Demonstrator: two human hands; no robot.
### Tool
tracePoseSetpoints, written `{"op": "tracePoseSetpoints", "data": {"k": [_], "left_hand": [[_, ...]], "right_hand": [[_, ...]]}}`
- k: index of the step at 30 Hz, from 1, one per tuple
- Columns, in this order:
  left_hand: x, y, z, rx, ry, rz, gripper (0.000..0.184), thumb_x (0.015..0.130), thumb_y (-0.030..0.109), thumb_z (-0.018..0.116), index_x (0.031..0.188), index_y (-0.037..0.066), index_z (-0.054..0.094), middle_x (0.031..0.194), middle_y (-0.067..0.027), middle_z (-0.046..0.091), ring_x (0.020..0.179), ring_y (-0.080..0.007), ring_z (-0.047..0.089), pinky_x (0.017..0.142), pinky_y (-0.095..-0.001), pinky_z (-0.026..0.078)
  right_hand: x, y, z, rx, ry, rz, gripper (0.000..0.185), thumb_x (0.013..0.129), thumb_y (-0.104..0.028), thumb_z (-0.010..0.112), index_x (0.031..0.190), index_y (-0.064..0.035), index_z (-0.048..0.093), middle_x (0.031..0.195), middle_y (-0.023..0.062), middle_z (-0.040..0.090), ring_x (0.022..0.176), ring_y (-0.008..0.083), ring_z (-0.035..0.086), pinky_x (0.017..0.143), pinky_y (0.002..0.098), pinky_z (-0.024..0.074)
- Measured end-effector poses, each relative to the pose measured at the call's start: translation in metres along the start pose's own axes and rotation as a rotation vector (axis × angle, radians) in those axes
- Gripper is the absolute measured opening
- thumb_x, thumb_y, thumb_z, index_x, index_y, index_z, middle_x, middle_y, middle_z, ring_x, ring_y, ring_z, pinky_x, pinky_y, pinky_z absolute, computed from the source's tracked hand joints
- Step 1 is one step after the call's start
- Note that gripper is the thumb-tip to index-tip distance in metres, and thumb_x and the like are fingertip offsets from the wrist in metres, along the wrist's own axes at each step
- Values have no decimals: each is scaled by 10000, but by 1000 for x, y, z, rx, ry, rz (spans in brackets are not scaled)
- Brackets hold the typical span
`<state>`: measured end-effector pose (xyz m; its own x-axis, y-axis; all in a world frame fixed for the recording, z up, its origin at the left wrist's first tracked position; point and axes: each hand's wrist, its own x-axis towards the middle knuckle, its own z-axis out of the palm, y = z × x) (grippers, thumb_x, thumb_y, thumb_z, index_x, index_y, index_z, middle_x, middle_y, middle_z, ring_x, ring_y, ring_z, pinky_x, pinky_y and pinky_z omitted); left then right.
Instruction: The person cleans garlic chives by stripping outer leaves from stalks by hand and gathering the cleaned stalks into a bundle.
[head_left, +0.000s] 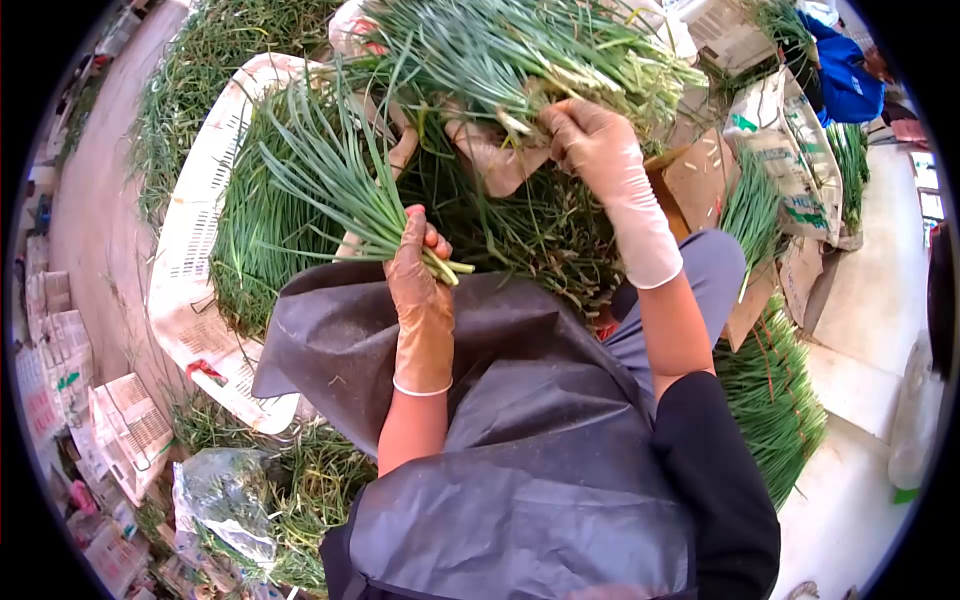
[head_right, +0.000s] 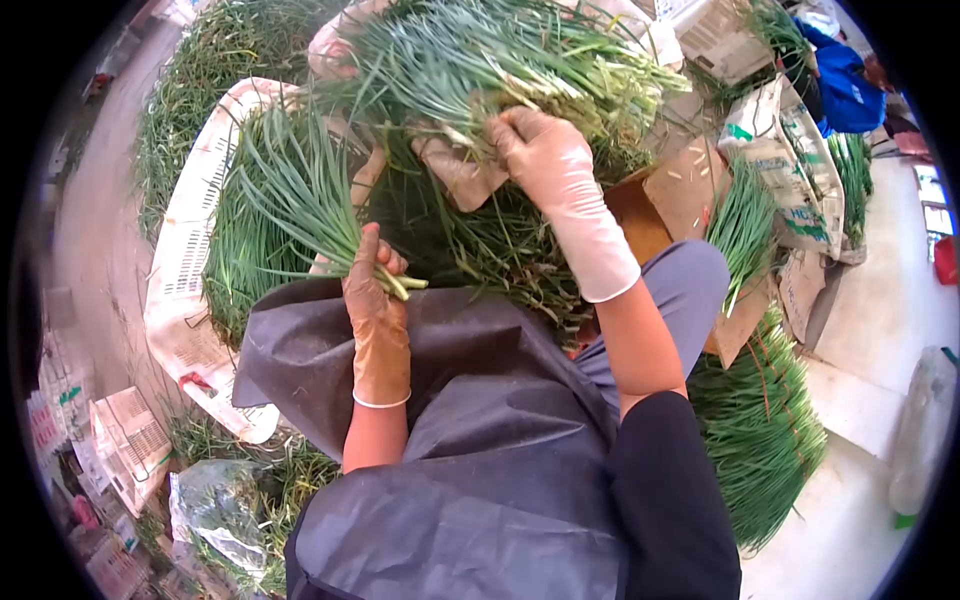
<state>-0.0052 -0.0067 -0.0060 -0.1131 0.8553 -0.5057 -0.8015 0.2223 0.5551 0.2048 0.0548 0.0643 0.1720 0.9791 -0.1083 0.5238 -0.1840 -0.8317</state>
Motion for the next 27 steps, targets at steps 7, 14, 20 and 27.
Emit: {"op": "tracePoseSetpoints", "data": {"k": [7, 14, 20, 27], "left_hand": [[-2, -8, 1, 28, -4, -25, 112, 832, 92, 616, 896, 40, 540, 629, -13, 472, 511, -87, 459, 426, -198, 384], [-6, -28, -1, 332, 4, -149, 211, 723, 104, 733, 878, 46, 602, 738, -37, 619, 509, -106, 534, 427, -202, 407], [-3, -36, -2, 275, 45, -227, 232, 713, 73, 733, 884, -15, 605, 772, -63, 625, 621, -157, 606, 502, -243, 487], [3, -9, -4, 275, 183, -65, 221, 719, 107, 739, 879, 28, 608, 726, -43, 598, 533, -107, 531, 446, -207, 443]], "right_hand": [[-33, 33, 17, 400, -272, 286, 202, 834, -207, 573, 808, -8, 598, 646, 45, 582, 571, 98, 550, 530, 237, 439], [-81, 49, 63, 595, -386, 272, 168, 794, -172, 659, 770, -44, 553, 670, -20, 531, 604, 64, 473, 565, 213, 394], [-88, 56, 80, 582, -571, 271, 154, 804, -170, 619, 749, -41, 555, 647, -32, 508, 599, 56, 441, 558, 203, 374], [-88, 86, 54, 504, -144, 304, 295, 856, -282, 537, 721, -25, 593, 637, 37, 595, 564, 140, 550, 539, 266, 435]]}}
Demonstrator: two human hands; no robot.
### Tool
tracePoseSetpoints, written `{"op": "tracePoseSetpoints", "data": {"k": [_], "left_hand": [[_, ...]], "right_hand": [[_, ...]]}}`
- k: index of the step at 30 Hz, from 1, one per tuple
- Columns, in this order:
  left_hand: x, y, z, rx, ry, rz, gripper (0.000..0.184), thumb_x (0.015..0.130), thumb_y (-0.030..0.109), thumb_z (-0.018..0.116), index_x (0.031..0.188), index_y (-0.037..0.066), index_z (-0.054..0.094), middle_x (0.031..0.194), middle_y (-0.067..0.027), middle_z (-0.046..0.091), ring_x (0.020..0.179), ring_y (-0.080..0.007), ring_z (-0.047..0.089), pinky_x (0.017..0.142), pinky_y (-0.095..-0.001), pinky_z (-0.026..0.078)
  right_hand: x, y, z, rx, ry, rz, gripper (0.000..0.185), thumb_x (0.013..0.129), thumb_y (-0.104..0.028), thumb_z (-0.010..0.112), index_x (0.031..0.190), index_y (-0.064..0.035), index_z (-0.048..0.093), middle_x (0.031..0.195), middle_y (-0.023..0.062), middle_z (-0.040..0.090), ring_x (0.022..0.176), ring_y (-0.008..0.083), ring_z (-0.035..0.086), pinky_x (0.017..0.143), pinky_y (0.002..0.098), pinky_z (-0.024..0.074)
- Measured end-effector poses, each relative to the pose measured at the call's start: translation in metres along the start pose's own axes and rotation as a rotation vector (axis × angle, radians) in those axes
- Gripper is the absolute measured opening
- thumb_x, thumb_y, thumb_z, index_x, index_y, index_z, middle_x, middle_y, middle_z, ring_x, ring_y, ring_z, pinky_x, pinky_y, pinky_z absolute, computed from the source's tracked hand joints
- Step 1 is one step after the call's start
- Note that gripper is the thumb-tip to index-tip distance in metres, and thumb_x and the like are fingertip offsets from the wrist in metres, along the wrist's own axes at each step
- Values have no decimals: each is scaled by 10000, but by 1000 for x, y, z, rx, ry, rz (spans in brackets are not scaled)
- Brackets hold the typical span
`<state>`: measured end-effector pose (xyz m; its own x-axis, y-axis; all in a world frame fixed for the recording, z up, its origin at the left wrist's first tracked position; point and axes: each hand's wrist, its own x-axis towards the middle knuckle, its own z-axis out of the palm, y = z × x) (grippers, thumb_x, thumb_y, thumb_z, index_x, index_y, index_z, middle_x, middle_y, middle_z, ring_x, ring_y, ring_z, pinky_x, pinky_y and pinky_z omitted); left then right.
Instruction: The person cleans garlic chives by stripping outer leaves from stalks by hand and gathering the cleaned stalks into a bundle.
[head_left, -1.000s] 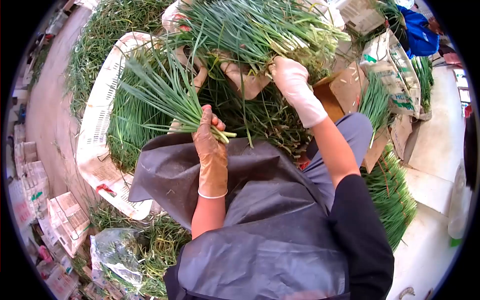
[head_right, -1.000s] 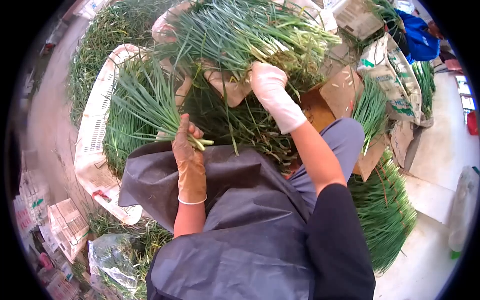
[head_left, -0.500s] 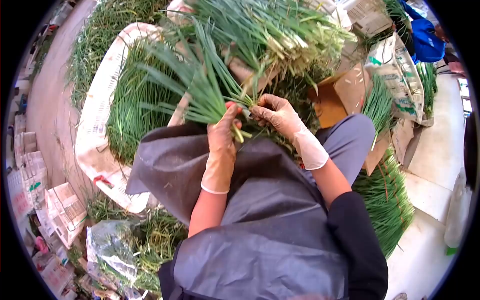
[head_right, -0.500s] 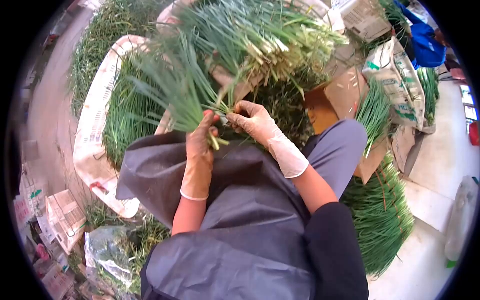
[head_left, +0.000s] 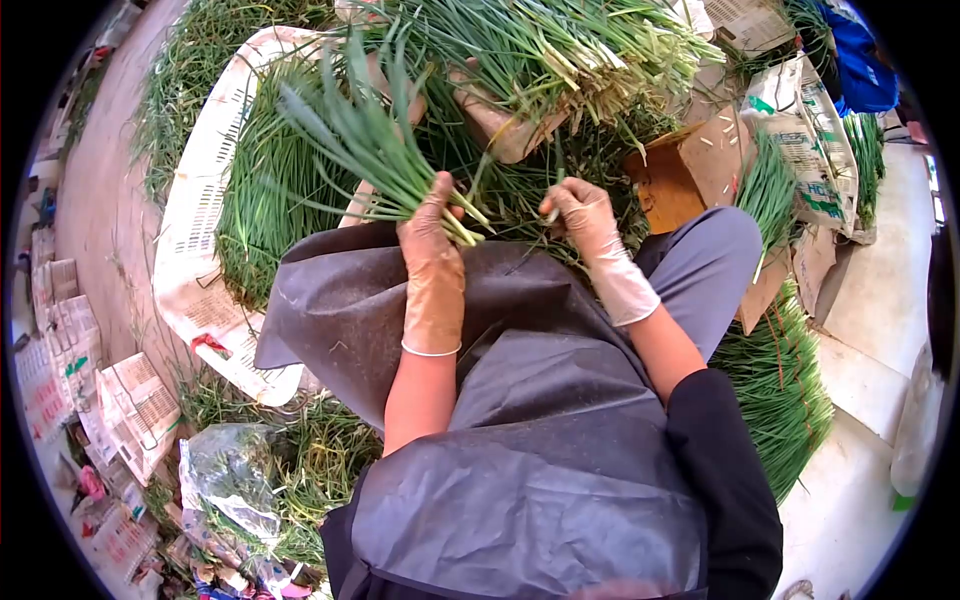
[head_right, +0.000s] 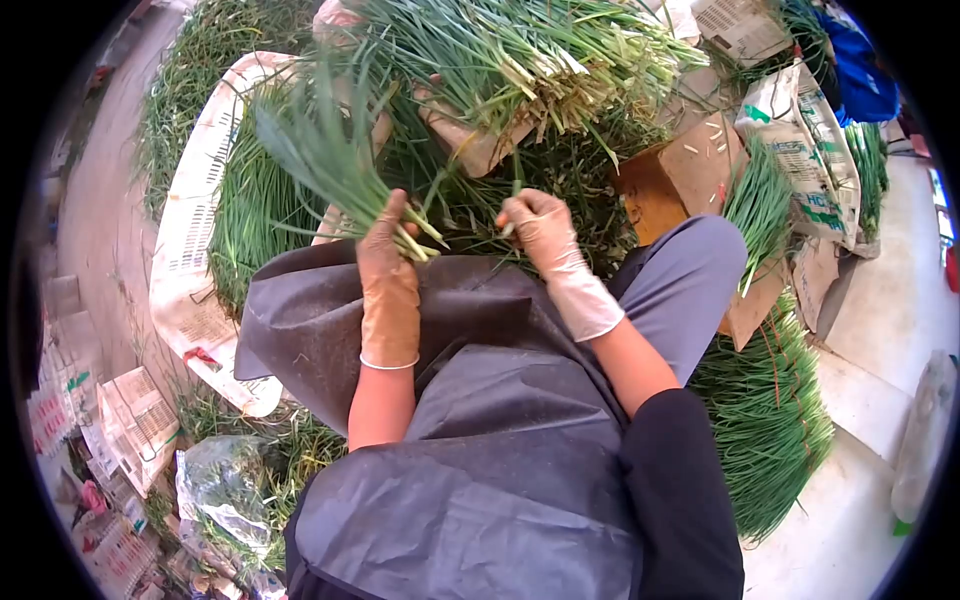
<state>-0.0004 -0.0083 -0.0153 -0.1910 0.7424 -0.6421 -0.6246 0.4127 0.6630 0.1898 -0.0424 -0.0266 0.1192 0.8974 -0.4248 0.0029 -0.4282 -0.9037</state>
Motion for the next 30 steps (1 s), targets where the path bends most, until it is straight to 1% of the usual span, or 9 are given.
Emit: {"op": "tracePoseSetpoints", "data": {"k": [2, 3, 6, 10, 16, 18, 20, 24, 30], "left_hand": [[2, 8, 0, -179, -146, 17, 203, 755, 101, 706, 912, 14, 610, 737, -46, 598, 540, -101, 528, 462, -202, 453], [1, 6, -1, -236, -195, -42, 206, 768, 97, 692, 933, 7, 606, 750, -49, 601, 555, -103, 534, 481, -198, 458], [-1, -8, 0, -341, -346, -145, 236, 782, 98, 675, 979, -6, 597, 778, -53, 604, 604, -111, 553, 539, -191, 468], [-2, -21, 4, -146, -356, -149, 247, 771, 79, 675, 988, -10, 596, 798, -34, 612, 613, -99, 563, 517, -200, 475], [3, -5, -1, -234, -78, -10, 249, 773, 89, 679, 1003, 28, 606, 825, -25, 610, 617, -75, 559, 528, -179, 479], [6, 2, -5, -324, -243, 29, 257, 786, 97, 670, 1021, 25, 594, 828, -27, 604, 623, -78, 561, 536, -178, 482], [1, 4, 1, -335, -297, 1, 267, 809, 98, 645, 1052, 13, 574, 848, -41, 601, 633, -86, 564, 558, -197, 482], [-1, -13, 3, -295, -393, -123, 294, 808, 96, 645, 1075, 8, 559, 892, -45, 605, 636, -82, 556, 575, -189, 466], [3, -29, -2, -169, -155, -102, 225, 785, 104, 679, 984, 19, 615, 817, -32, 616, 551, -76, 494, 483, -174, 405]], "right_hand": [[19, 18, -29, -1088, 5, -113, 396, 851, -382, 524, 857, 3, 619, 785, 96, 645, 730, 236, 609, 683, 329, 471], [16, 24, -30, -1085, 11, -111, 396, 851, -382, 524, 857, 3, 619, 785, 96, 645, 730, 236, 609, 683, 329, 471], [-11, -31, 0, -392, -167, -2, 555, 830, -477, 531, 1100, 6, 575, 1023, 131, 621, 982, 220, 569, 860, 295, 415], [0, -24, 50, 240, -150, 46, 329, 833, -278, 620, 980, 15, 605, 802, 22, 625, 789, 82, 572, 724, 226, 450], [3, -4, 15, 233, -120, -58, 266, 809, -253, 640, 850, 10, 643, 781, 86, 646, 718, 149, 602, 677, 280, 481], [17, 8, -25, -763, -286, 6, 366, 800, -331, 613, 937, 8, 630, 868, 155, 644, 805, 248, 620, 743, 341, 483], [4, 6, -24, -1444, 103, -259, 455, 799, -377, 575, 1070, -12, 590, 976, 188, 619, 928, 307, 595, 805, 380, 467], [-4, -48, 17, -85, -296, -42, 289, 869, -252, 557, 1044, -25, 594, 863, 90, 628, 764, 136, 586, 676, 274, 469], [10, -35, 45, -237, 121, -355, 87, 798, -83, 646, 827, -11, 607, 642, -2, 572, 586, 47, 497, 540, 211, 411]]}}
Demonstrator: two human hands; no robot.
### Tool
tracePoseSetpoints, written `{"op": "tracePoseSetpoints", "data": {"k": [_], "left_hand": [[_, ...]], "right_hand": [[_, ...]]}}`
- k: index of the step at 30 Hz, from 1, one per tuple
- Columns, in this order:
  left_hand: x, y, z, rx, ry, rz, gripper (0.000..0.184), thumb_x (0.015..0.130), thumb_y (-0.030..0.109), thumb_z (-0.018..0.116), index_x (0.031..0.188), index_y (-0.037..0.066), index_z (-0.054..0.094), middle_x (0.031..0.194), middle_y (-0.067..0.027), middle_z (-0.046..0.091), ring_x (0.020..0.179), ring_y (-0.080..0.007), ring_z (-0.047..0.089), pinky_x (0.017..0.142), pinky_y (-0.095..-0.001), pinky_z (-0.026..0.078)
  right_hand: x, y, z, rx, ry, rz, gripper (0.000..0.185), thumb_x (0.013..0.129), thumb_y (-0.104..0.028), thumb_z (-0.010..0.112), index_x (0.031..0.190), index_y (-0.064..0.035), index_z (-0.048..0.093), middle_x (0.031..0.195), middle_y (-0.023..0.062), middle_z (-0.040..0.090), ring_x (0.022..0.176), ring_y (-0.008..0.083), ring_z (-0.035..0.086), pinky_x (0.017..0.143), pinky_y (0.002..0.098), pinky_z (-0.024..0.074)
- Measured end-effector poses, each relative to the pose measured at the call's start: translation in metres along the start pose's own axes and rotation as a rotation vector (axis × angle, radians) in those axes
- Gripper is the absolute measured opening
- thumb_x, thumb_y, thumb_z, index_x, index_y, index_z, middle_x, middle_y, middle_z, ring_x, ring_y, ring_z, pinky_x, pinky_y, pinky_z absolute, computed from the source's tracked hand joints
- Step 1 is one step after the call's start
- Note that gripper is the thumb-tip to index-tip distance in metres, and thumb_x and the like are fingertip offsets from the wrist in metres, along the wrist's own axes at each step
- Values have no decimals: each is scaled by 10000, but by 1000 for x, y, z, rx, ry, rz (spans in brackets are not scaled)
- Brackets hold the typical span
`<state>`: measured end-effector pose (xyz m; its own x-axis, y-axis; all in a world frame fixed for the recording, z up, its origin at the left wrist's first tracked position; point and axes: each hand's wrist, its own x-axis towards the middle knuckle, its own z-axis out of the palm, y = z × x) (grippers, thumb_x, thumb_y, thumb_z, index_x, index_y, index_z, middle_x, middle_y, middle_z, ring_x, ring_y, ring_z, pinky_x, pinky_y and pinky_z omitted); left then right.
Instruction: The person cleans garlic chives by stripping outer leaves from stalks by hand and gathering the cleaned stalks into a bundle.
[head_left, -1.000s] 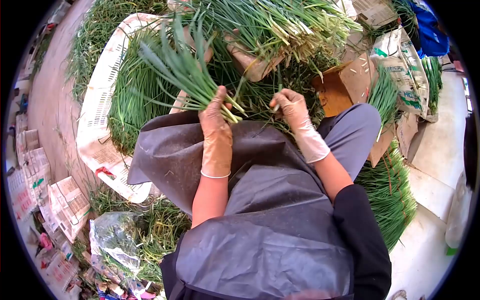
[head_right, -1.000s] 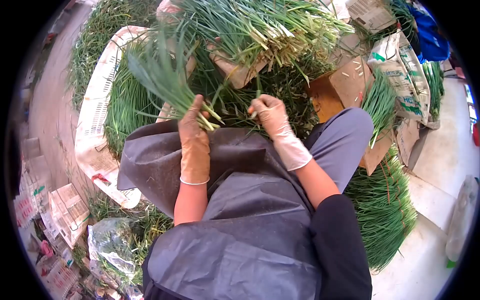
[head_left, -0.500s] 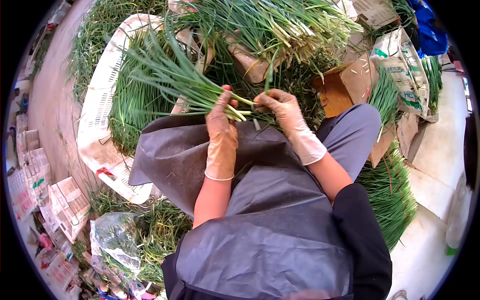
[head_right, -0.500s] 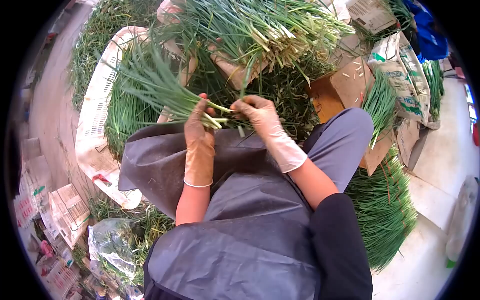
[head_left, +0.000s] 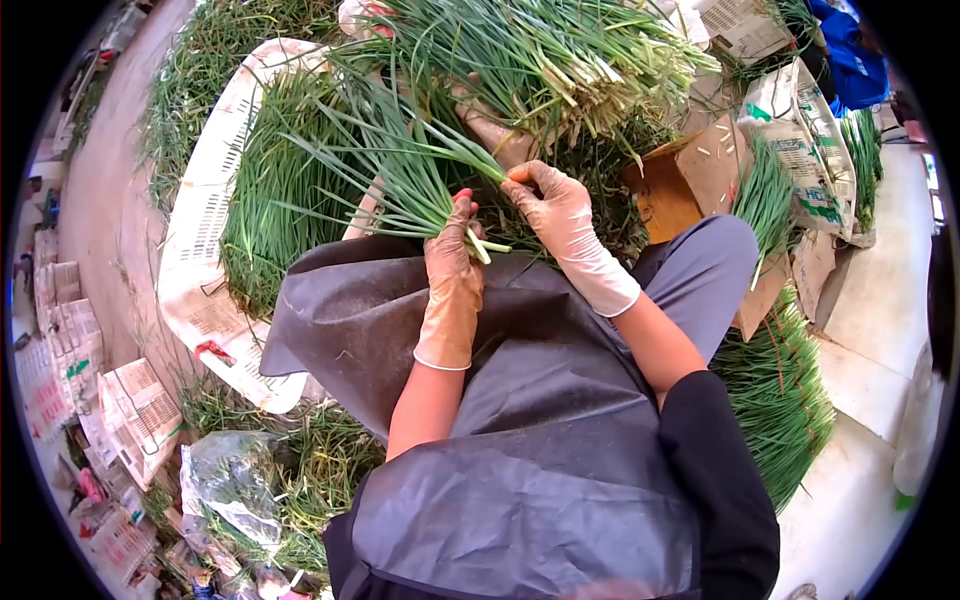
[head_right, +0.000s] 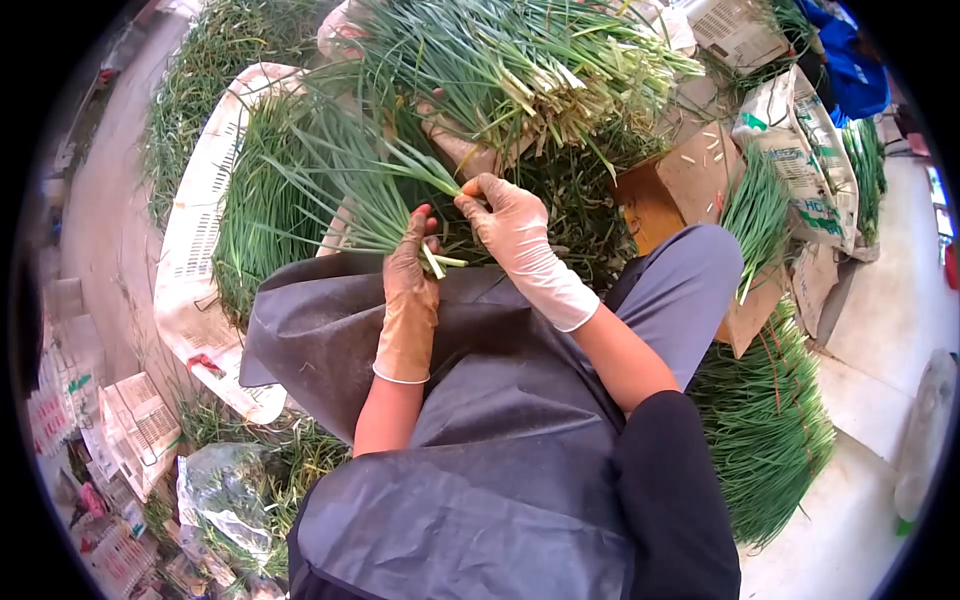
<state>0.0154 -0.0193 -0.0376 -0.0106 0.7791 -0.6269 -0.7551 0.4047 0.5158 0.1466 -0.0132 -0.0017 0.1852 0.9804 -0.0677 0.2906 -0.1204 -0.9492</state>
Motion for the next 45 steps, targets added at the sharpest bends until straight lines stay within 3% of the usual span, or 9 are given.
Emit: {"op": "tracePoseSetpoints", "data": {"k": [12, 14, 16, 20, 24, 29, 32, 40, 45], "left_hand": [[-5, -5, 3, 245, 135, 32, 205, 710, 104, 745, 839, 22, 609, 727, -27, 580, 603, -116, 532, 533, -213, 437], [-8, 15, 4, 181, 184, 131, 197, 751, 151, 716, 867, 38, 604, 808, -50, 600, 632, -120, 559, 586, -234, 492], [-8, 31, 6, 37, 147, 305, 228, 770, 168, 701, 905, 5, 618, 841, -55, 616, 676, -121, 586, 600, -235, 492], [-7, 32, -4, -11, -61, 159, 231, 836, 180, 626, 1010, 42, 563, 805, -50, 596, 641, -123, 568, 604, -276, 486], [4, 16, -3, -135, -228, -93, 235, 866, 216, 590, 1021, 46, 539, 630, 11, 438, 498, -87, 398, 467, -228, 314], [2, 15, 1, -215, -134, -105, 156, 838, 185, 630, 888, 56, 558, 602, 11, 418, 488, -92, 393, 469, -236, 324], [1, 9, 6, -257, -96, -66, 131, 807, 121, 660, 867, 48, 569, 679, -26, 539, 499, -100, 452, 478, -216, 372], [-6, -8, 13, -152, -105, -166, 260, 773, 91, 686, 1001, 1, 600, 821, -67, 636, 524, -84, 518, 449, -184, 414], [-9, -6, 8, 177, -76, -106, 225, 758, 99, 695, 949, 9, 621, 747, -49, 619, 515, -79, 512, 465, -179, 424]], "right_hand": [[-15, 26, 4, 612, 19, 259, 87, 793, -102, 623, 760, -24, 603, 716, -23, 581, 665, 57, 513, 652, 210, 411], [-9, 38, -20, 281, -85, 229, 120, 795, -152, 613, 791, -32, 606, 725, 13, 596, 701, 84, 527, 690, 227, 423], [-2, 52, -41, -863, -426, 81, 137, 760, -164, 599, 874, -92, 624, 782, 95, 621, 718, 244, 596, 682, 321, 476], [42, 6, -51, -840, 199, -450, 177, 772, -205, 616, 925, -118, 596, 795, 82, 591, 780, 284, 613, 694, 354, 494], [137, -10, -42, -1395, 202, 36, 124, 785, -206, 603, 855, -108, 632, 837, 102, 639, 828, 250, 630, 677, 345, 500], [108, -54, -72, -454, 41, -51, 291, 810, -370, 566, 960, -142, 666, 752, 87, 649, 742, 224, 630, 715, 337, 458], [77, -41, -69, -808, 10, 157, 309, 843, -376, 538, 983, -130, 660, 730, 79, 649, 681, 232, 626, 634, 332, 466], [-37, 14, -1, 29, -48, -46, 186, 808, -78, 633, 990, -44, 645, 781, 90, 660, 672, 83, 613, 607, 213, 471], [-14, 28, -3, -8, -68, 31, 391, 837, -346, 591, 961, 24, 619, 773, 98, 644, 749, 189, 616, 713, 288, 470]]}}
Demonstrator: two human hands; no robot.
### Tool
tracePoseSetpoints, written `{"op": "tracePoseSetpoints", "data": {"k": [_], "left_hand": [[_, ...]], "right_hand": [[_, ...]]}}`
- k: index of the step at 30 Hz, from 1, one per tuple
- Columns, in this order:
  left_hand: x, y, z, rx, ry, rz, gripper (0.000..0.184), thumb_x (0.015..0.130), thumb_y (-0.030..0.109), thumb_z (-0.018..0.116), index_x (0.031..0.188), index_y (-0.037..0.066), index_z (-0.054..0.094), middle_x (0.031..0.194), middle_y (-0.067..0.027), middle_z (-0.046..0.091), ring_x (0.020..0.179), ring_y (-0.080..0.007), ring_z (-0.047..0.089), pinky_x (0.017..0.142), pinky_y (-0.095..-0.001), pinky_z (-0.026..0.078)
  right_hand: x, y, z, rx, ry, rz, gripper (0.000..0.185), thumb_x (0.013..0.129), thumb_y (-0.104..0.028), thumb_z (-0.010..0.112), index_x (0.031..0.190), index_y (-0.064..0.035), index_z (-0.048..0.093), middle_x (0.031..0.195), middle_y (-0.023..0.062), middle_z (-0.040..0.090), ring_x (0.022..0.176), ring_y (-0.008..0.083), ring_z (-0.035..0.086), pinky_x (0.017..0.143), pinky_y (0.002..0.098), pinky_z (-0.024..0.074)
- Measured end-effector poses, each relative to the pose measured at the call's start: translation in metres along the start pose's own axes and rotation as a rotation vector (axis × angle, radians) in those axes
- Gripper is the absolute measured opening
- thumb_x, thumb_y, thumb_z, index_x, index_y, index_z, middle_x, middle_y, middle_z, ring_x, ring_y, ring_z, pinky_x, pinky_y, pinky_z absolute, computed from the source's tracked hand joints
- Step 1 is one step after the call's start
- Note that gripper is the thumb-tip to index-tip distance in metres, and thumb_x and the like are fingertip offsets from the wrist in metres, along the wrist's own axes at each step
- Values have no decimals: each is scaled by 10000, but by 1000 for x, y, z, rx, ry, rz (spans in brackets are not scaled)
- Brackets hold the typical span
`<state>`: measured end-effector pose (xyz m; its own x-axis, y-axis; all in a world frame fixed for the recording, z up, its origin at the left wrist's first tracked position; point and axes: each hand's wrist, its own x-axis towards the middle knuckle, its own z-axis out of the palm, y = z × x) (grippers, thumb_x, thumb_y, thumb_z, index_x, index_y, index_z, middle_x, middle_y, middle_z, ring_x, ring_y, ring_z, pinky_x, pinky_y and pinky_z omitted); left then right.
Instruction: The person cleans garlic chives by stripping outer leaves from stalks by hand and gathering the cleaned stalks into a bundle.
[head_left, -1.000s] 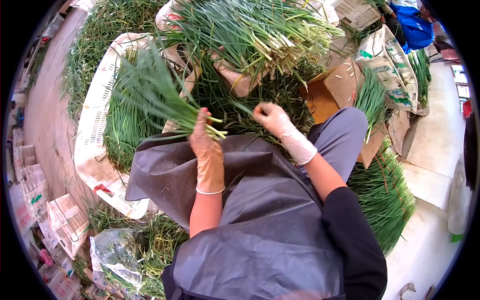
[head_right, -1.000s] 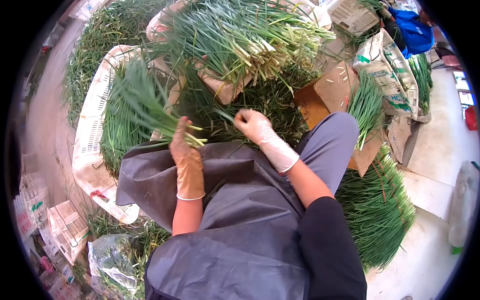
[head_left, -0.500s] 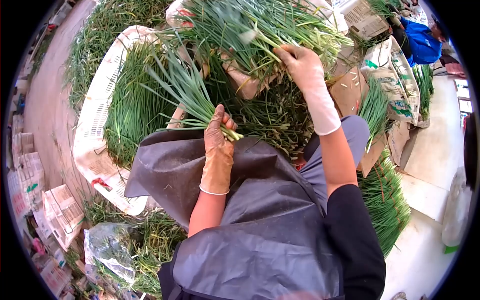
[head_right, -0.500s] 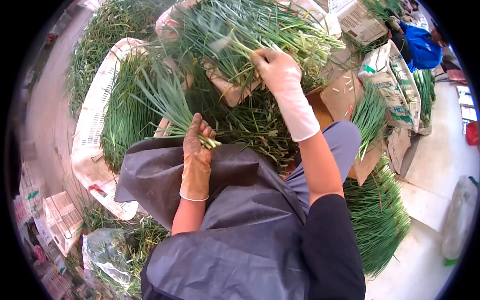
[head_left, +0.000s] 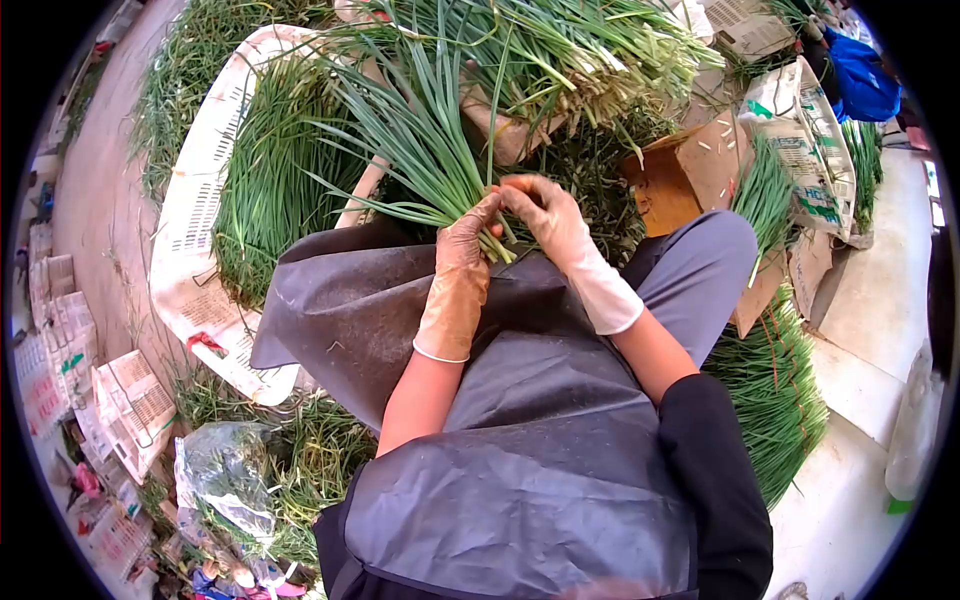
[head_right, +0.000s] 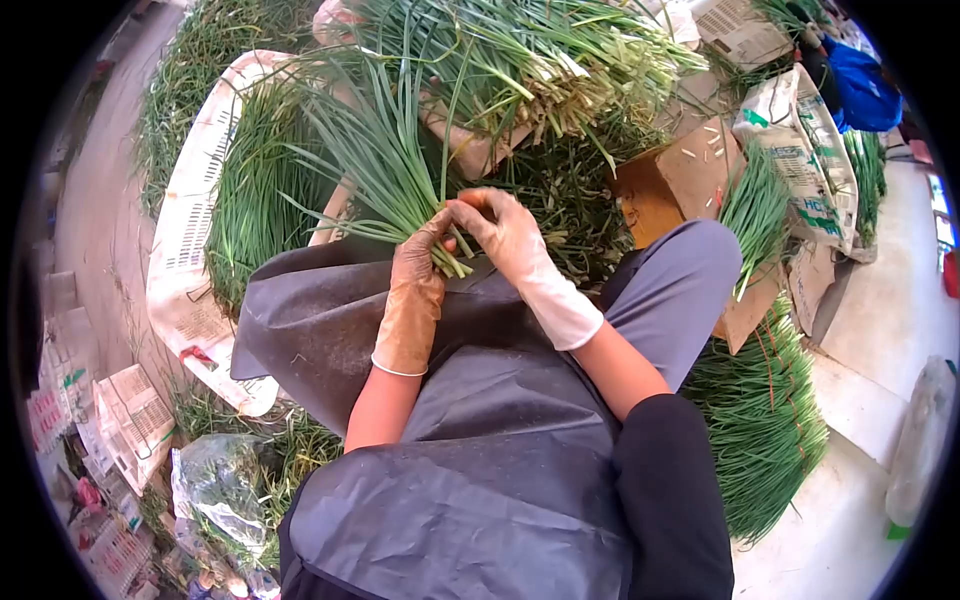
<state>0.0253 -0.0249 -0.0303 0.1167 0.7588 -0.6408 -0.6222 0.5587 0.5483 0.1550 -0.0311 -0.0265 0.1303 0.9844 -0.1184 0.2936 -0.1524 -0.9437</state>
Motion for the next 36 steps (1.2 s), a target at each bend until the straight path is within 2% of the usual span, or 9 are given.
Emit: {"op": "tracePoseSetpoints", "data": {"k": [11, 13, 17, 19, 21, 23, 25, 29, 36], "left_hand": [[4, 4, -2, -224, -9, -39, 164, 765, 113, 693, 878, 29, 608, 713, -35, 609, 505, -79, 496, 455, -193, 426], [1, 18, -6, -230, 69, 32, 147, 751, 78, 699, 856, 37, 605, 695, -30, 598, 510, -73, 497, 447, -187, 415], [-6, 24, -4, -24, 98, 211, 171, 750, 61, 695, 890, 26, 603, 732, -28, 599, 524, -80, 502, 468, -194, 415], [-6, 14, 5, 94, 85, 253, 189, 748, 59, 696, 907, 17, 603, 746, -29, 599, 537, -91, 514, 485, -199, 422], [-8, 5, 12, 129, 46, 349, 227, 750, 64, 692, 947, -1, 599, 770, -36, 605, 585, -122, 556, 521, -215, 445], [-5, 6, 0, 170, -34, 308, 237, 776, 53, 651, 997, 13, 574, 769, -50, 613, 597, -149, 584, 583, -244, 495], [-8, 19, -1, 69, -27, 45, 208, 797, 57, 625, 993, 17, 568, 782, -83, 626, 608, -167, 605, 585, -260, 513], [-31, 43, 6, -229, -226, 251, 160, 829, 89, 614, 967, 21, 569, 677, -43, 554, 504, -97, 481, 468, -213, 413], [-3, 7, -1, -359, -123, -69, 251, 831, 126, 627, 1050, 44, 535, 640, -7, 472, 493, -87, 418, 478, -224, 330]], "right_hand": [[4, -11, -13, 847, -111, 238, 274, 857, -303, 588, 912, -36, 560, 791, 48, 603, 680, 123, 556, 706, 249, 450], [2, 6, -47, 902, -413, 254, 284, 861, -317, 577, 895, -35, 575, 781, 52, 604, 710, 133, 576, 716, 256, 452], [1, 7, -68, -833, -557, 373, 394, 863, -292, 564, 1127, -1, 535, 986, 111, 629, 943, 220, 579, 864, 305, 427], [1, -8, -47, -609, -157, -130, 482, 806, -379, 604, 1121, -17, 558, 1079, 175, 587, 1048, 279, 542, 877, 345, 420], [11, -28, -10, -13, -190, -70, 470, 816, -377, 588, 1105, -7, 557, 1044, 204, 581, 1007, 304, 554, 853, 352, 430], [30, -44, 5, -581, -251, -137, 440, 835, -352, 586, 1074, 17, 561, 942, 136, 629, 869, 285, 598, 764, 323, 456], [62, -52, 2, -472, -9, -237, 383, 832, -356, 579, 1017, -21, 590, 877, 111, 633, 795, 295, 609, 717, 349, 477], [147, -25, -35, -1505, 446, -141, 187, 815, -300, 581, 876, -134, 642, 839, 71, 622, 771, 227, 625, 683, 367, 499], [81, -61, -56, -591, 159, -48, 166, 803, -221, 607, 840, -61, 632, 763, 80, 621, 679, 183, 591, 626, 308, 454]]}}
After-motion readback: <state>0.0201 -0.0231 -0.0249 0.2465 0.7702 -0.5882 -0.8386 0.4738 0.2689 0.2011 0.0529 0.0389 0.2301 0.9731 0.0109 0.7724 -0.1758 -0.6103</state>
